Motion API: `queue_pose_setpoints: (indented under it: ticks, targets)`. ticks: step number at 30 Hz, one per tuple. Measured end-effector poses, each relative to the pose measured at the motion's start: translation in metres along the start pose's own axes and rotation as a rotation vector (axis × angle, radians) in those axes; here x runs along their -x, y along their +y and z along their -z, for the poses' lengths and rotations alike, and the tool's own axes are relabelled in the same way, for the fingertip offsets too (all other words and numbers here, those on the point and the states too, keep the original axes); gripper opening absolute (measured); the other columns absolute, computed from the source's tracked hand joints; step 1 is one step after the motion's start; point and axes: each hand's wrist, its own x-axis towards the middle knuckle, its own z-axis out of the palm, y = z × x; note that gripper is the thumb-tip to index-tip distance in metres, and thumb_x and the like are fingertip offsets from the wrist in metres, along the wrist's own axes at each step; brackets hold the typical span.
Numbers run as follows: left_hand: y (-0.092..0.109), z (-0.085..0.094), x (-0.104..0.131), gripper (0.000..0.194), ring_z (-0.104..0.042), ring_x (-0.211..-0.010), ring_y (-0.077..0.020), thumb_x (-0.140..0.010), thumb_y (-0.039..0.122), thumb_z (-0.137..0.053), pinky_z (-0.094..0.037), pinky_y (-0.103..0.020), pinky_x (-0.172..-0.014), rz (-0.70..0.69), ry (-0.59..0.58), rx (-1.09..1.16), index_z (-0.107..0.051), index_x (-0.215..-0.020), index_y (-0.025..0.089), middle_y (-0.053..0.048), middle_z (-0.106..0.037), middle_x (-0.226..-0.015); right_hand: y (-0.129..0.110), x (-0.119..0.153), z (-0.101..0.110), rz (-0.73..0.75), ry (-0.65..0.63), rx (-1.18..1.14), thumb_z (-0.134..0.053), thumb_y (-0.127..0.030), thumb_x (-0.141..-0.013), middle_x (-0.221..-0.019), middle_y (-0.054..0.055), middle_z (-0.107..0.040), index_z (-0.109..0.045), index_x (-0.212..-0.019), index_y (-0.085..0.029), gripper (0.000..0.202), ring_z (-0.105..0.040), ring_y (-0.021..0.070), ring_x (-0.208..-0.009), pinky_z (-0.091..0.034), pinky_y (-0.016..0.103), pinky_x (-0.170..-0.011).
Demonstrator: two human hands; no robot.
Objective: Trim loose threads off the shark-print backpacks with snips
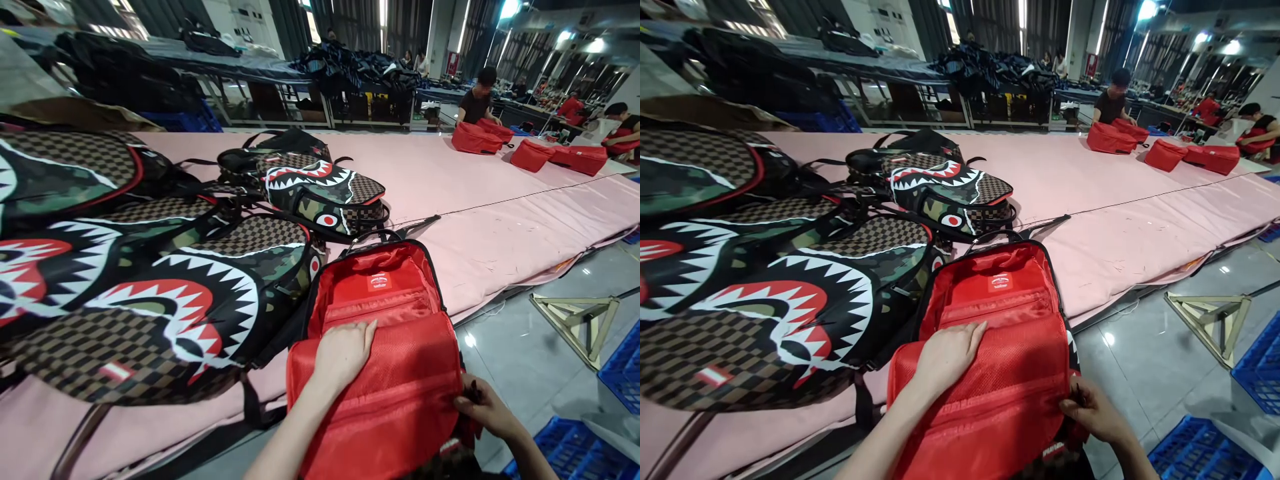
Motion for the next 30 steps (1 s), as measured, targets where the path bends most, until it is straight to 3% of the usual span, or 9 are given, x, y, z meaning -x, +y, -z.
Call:
queue_pose_setpoints:
  ticks: [6,11,14,18,22,23,28,30]
  targets:
    - [0.003,0.008,0.034,0.043,-0.060,-0.061,-0.0231,-0.088,0.038,-0.031,-0.038,-0.034,-0.063,-0.097,0.263,-0.109,-0.063,-0.068,0.017,-0.009,-0.065,-0.062,-0.013,0.007,0.007,-0.030,-0.129,0.064,-0.061,-0.050,-0.071,-0.060,0.000,-0.047,-0.058,-0.067,-0.015,0.036,-0.043,0.0117,-0.055,-0.038,0.023,-0.051]
    - [0.009,0.014,0.056,0.033,-0.055,-0.054,-0.0188,-0.086,0.032,-0.040,-0.036,-0.032,-0.062,-0.218,0.465,-0.115,-0.059,-0.062,0.019,-0.004,-0.060,-0.056,-0.027,0.012,0.021,-0.081,-0.272,0.165,-0.057,-0.030,-0.072,-0.055,-0.002,-0.039,-0.053,-0.059,-0.015,0.021,-0.035,0.0087,-0.051,-0.033,0.022,-0.048]
    - [0.015,0.021,0.065,0.029,-0.053,-0.052,-0.0178,-0.084,0.029,-0.043,-0.036,-0.032,-0.061,-0.277,0.530,-0.114,-0.059,-0.061,0.019,-0.003,-0.058,-0.054,-0.034,0.014,0.037,-0.104,-0.171,0.173,-0.053,-0.023,-0.069,-0.053,-0.002,-0.042,-0.047,-0.053,-0.016,0.019,-0.038,0.0097,-0.050,-0.033,0.023,-0.049]
    - [0.019,0.026,0.071,0.027,-0.052,-0.052,-0.0170,-0.083,0.026,-0.046,-0.036,-0.032,-0.062,-0.329,0.589,-0.114,-0.058,-0.060,0.019,-0.003,-0.058,-0.053,-0.049,0.002,0.054,0.028,0.064,0.168,-0.049,-0.035,-0.074,-0.054,0.001,-0.045,-0.052,-0.056,-0.016,0.026,-0.039,0.0113,-0.051,-0.031,0.024,-0.049]
    - [0.021,0.029,0.079,0.028,-0.051,-0.052,-0.0166,-0.083,0.025,-0.045,-0.037,-0.032,-0.063,-0.386,0.651,-0.100,-0.057,-0.059,0.018,-0.003,-0.058,-0.053,-0.063,-0.028,0.047,0.072,0.441,0.180,-0.049,-0.052,-0.077,-0.054,-0.003,-0.035,-0.055,-0.065,-0.016,0.038,-0.031,0.0092,-0.047,-0.026,0.023,-0.045]
    - [0.021,0.030,0.082,0.029,-0.051,-0.052,-0.0163,-0.083,0.025,-0.045,-0.038,-0.032,-0.064,-0.399,0.667,-0.090,-0.057,-0.059,0.018,-0.002,-0.058,-0.053,-0.065,-0.035,0.042,0.088,0.472,0.201,-0.049,-0.054,-0.076,-0.056,-0.003,-0.036,-0.055,-0.065,-0.016,0.040,-0.032,0.0093,-0.048,-0.026,0.023,-0.046]
    - [0.008,0.028,0.092,0.024,-0.056,-0.057,-0.0159,-0.083,0.021,-0.045,-0.042,-0.031,-0.069,-0.459,0.712,-0.051,-0.061,-0.065,0.017,-0.003,-0.063,-0.059,-0.069,-0.058,0.012,0.150,0.266,0.196,-0.046,-0.053,-0.079,-0.056,-0.004,-0.030,-0.037,-0.056,-0.018,0.043,-0.029,0.0089,-0.052,-0.025,0.022,-0.048]
    - [-0.007,0.026,0.088,0.026,-0.058,-0.058,-0.0167,-0.084,0.023,-0.044,-0.043,-0.030,-0.069,-0.432,0.692,-0.054,-0.063,-0.067,0.016,-0.004,-0.064,-0.061,-0.067,-0.064,0.001,0.193,0.275,0.170,-0.045,-0.052,-0.079,-0.055,-0.004,-0.028,-0.033,-0.056,-0.019,0.042,-0.027,0.0087,-0.052,-0.024,0.022,-0.048]
